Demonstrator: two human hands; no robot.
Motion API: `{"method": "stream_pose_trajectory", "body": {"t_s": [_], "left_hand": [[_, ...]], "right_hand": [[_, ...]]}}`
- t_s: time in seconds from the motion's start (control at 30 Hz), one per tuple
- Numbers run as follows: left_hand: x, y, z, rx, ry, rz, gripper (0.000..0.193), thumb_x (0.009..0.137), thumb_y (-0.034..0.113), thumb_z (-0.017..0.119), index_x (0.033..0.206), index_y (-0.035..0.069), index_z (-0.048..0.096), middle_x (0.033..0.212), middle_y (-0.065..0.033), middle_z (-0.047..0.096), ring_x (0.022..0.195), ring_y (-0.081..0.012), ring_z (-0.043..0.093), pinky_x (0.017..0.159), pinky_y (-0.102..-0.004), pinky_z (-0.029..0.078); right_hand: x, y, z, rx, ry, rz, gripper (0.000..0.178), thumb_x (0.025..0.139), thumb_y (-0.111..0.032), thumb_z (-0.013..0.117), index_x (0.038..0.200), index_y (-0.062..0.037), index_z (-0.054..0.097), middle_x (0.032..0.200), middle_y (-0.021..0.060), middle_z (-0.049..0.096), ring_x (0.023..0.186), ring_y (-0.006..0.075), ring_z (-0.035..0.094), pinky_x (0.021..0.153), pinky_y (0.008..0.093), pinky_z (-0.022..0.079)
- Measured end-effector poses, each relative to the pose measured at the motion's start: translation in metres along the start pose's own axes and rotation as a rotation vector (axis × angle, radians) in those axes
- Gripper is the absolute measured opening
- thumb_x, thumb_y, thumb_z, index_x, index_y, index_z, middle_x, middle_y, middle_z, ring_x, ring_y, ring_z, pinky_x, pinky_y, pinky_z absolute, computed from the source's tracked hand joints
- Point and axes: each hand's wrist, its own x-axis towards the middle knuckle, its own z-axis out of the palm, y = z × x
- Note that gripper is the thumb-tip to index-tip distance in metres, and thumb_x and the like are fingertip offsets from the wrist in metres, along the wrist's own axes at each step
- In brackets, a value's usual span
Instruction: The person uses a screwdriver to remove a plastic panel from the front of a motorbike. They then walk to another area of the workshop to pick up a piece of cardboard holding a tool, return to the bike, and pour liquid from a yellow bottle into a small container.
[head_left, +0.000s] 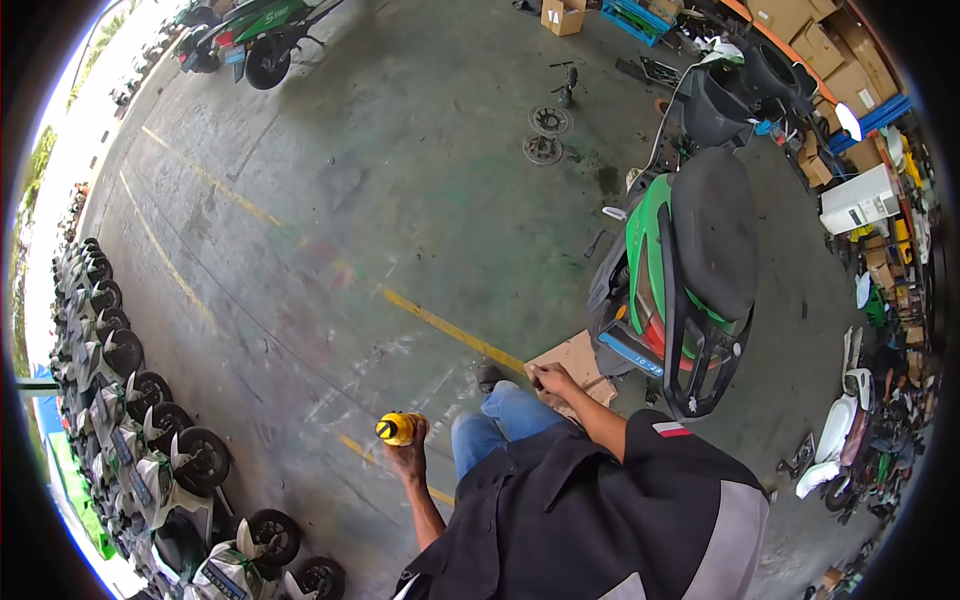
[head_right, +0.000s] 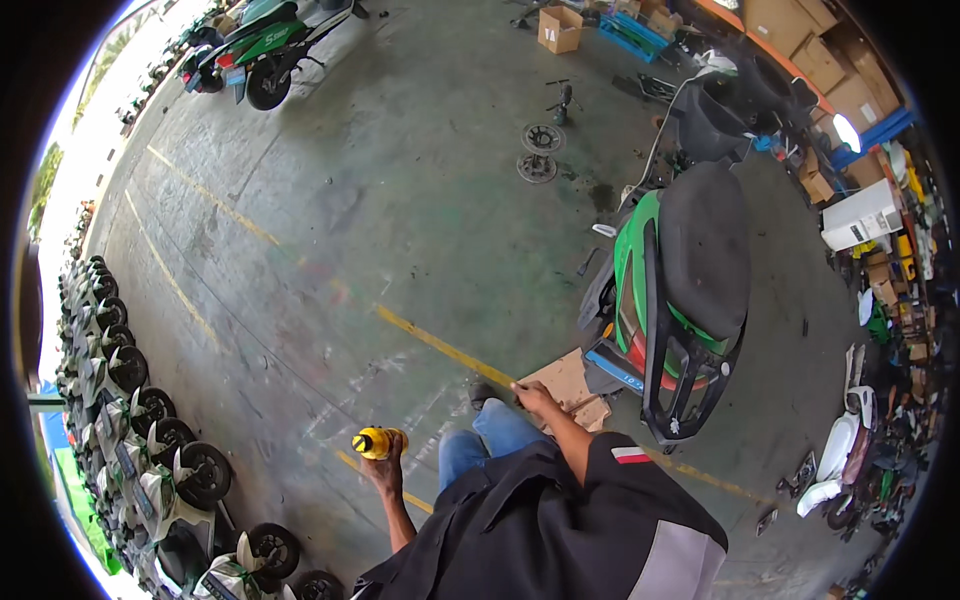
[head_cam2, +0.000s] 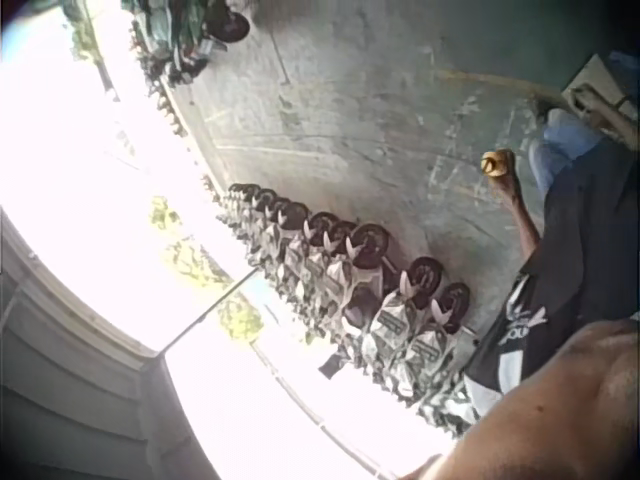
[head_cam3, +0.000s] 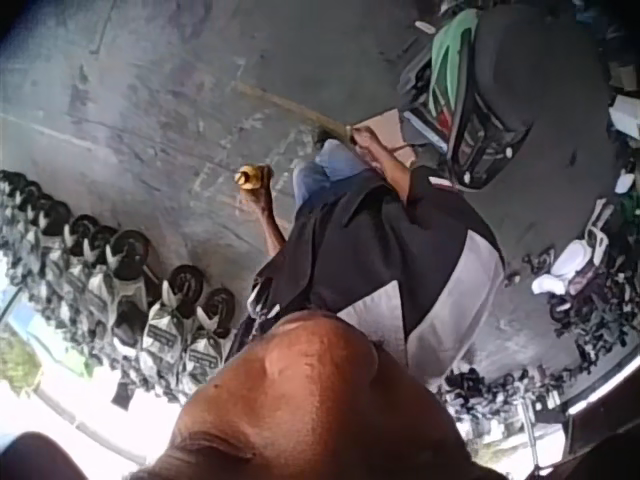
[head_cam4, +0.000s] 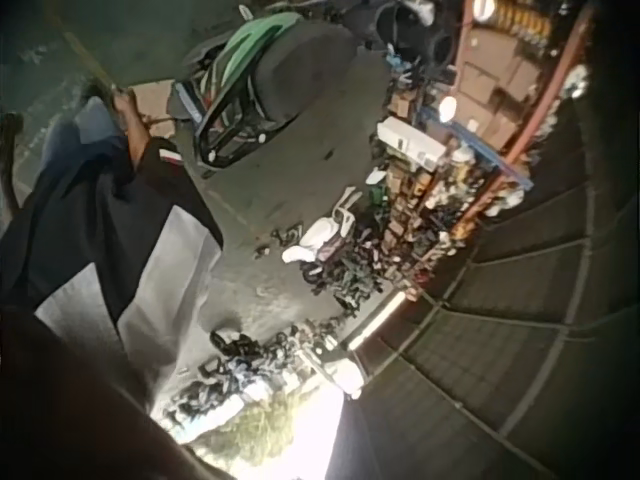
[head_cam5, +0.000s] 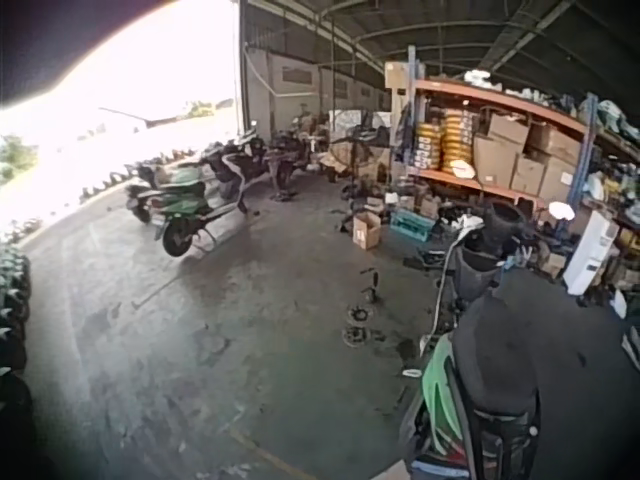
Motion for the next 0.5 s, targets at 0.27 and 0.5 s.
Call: {"method": "stream_pose_trajectory", "body": {"t_s": [0.27,0.5], "left_hand": [[0.192,0.184,0.156,0.045,-0.483,0.106,0.057,0.071,0.024,0.089,0.114,0.003,0.059,0.105,-0.009,0.066,0.101,-0.0228,0.064,0.09,-0.0382,0.051],[0.302,0.299,0.343,0.189,-0.886,0.846,0.078,0.068,0.038,0.087,0.132,0.009,0.054,0.14,-0.0128,0.05,0.135,-0.0394,0.037,0.113,-0.0534,0.029]], "right_hand": [[0.007,-0.331,-0.05,-0.186,-0.107,-0.828,0.081,0.081,-0.029,0.079,0.148,-0.0105,0.038,0.137,0.0154,0.051,0.128,0.0299,0.05,0.107,0.044,0.041],[0.121,-0.413,-0.121,0.226,0.208,-0.829,0.078,0.071,-0.026,0.086,0.134,-0.0058,0.045,0.131,0.0148,0.055,0.124,0.0302,0.054,0.102,0.0426,0.046]]}}
